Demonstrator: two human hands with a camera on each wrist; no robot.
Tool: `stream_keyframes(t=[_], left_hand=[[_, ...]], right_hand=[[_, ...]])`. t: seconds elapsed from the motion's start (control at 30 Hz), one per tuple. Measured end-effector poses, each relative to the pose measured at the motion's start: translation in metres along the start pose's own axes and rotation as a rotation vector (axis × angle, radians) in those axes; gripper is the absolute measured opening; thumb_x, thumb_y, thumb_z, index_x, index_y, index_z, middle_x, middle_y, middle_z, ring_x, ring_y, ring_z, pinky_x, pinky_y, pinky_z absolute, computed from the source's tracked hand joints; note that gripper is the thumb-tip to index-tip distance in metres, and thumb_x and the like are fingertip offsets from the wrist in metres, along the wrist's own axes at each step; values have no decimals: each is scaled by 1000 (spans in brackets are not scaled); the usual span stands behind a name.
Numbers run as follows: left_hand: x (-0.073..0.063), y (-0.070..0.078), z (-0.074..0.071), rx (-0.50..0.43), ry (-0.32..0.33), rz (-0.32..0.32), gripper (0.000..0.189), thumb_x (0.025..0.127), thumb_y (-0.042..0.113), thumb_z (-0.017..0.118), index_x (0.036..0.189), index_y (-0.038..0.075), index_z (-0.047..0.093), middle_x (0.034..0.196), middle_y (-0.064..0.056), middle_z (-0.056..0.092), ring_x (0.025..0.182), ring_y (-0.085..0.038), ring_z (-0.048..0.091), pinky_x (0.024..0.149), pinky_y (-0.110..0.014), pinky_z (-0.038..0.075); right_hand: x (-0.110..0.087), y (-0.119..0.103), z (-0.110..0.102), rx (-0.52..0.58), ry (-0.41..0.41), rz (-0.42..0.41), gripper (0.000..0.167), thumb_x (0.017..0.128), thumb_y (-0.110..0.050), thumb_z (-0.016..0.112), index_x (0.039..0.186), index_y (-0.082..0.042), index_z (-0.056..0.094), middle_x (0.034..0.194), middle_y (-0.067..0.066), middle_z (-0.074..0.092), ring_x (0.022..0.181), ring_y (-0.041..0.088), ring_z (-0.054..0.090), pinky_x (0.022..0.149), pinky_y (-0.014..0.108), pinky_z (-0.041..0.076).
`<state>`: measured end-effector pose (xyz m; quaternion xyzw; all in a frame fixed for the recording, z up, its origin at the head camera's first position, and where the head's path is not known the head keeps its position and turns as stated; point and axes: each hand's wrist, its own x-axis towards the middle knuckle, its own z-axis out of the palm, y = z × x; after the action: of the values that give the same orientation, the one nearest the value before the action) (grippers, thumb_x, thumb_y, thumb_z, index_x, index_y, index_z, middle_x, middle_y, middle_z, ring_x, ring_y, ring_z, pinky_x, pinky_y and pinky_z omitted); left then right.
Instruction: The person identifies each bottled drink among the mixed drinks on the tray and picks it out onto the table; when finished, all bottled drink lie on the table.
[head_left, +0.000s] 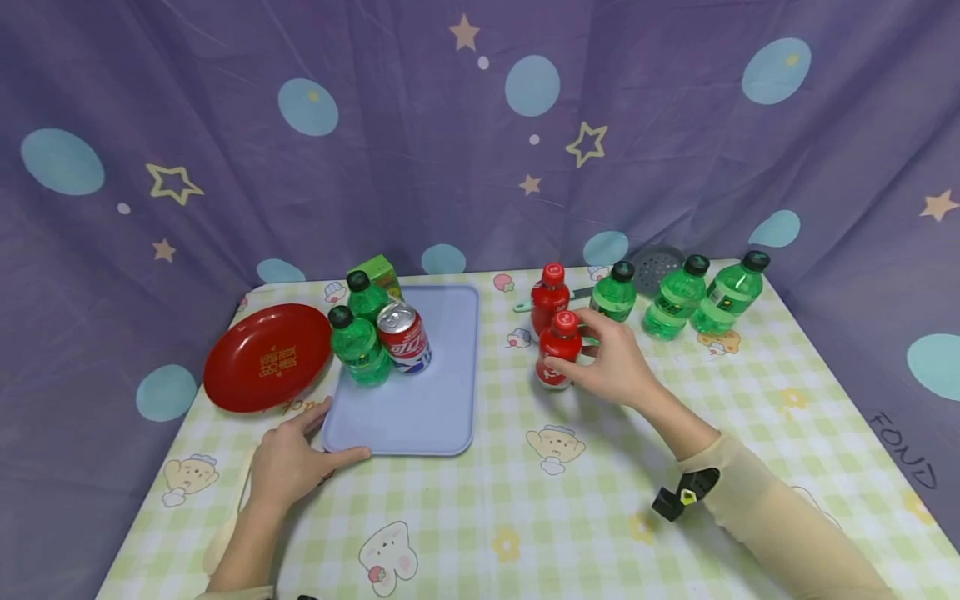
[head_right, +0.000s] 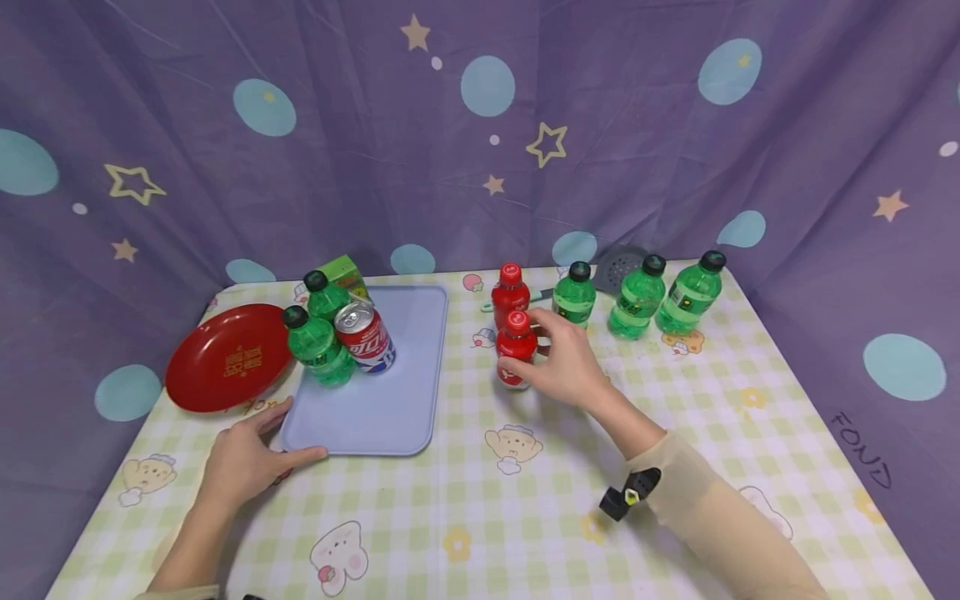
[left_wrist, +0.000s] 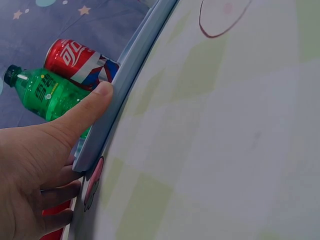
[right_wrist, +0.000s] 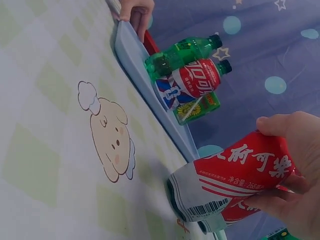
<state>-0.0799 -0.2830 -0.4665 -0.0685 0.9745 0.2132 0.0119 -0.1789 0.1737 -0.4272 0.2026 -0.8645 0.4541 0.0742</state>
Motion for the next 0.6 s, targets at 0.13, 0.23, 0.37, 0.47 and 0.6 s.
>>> stream_keyframes(t=[0.13, 0.23, 0.37, 0.47, 0.6], left_hand=[[0, 0, 0, 5, -6, -8, 118, 67, 76, 89, 154, 5, 54, 148, -28, 59, 135, -52, 59, 102, -68, 53], [0, 0, 1, 9, -15, -12, 119, 67, 77, 88, 155, 5, 54, 148, -28, 58, 135, -52, 58, 102, -68, 53], [0, -1, 0, 14, -11, -6, 120, 66, 79, 87, 154, 5, 55, 148, -28, 59, 134, -53, 59, 101, -69, 53], [1, -2, 0, 14, -4, -2, 120, 65, 79, 88, 154, 6, 55, 148, -29, 59, 133, -53, 59, 100, -69, 54], [0, -3, 1, 10, -7, -4, 120, 65, 79, 88, 155, 6, 55, 148, -28, 59, 133, -53, 59, 99, -69, 53]], right_hand=[[1, 1, 0, -5, -5, -6, 52, 82, -19, 94, 125, -10, 67, 119, 7, 73, 109, 25, 74, 85, 41, 68], [2, 2, -2, -11, -6, -22, 52, 83, -20, 93, 127, -9, 68, 122, 7, 74, 112, 26, 73, 90, 46, 67], [9, -3, -9, 12, -3, -64, 54, 84, -19, 92, 130, -7, 68, 128, 8, 73, 117, 27, 72, 97, 49, 64], [18, -13, -17, 31, 10, -113, 53, 85, -16, 91, 132, -5, 68, 130, 12, 73, 120, 30, 72, 100, 48, 63], [31, -28, -25, 35, 40, -192, 52, 85, -11, 90, 132, -4, 68, 128, 16, 74, 119, 34, 72, 102, 48, 61]])
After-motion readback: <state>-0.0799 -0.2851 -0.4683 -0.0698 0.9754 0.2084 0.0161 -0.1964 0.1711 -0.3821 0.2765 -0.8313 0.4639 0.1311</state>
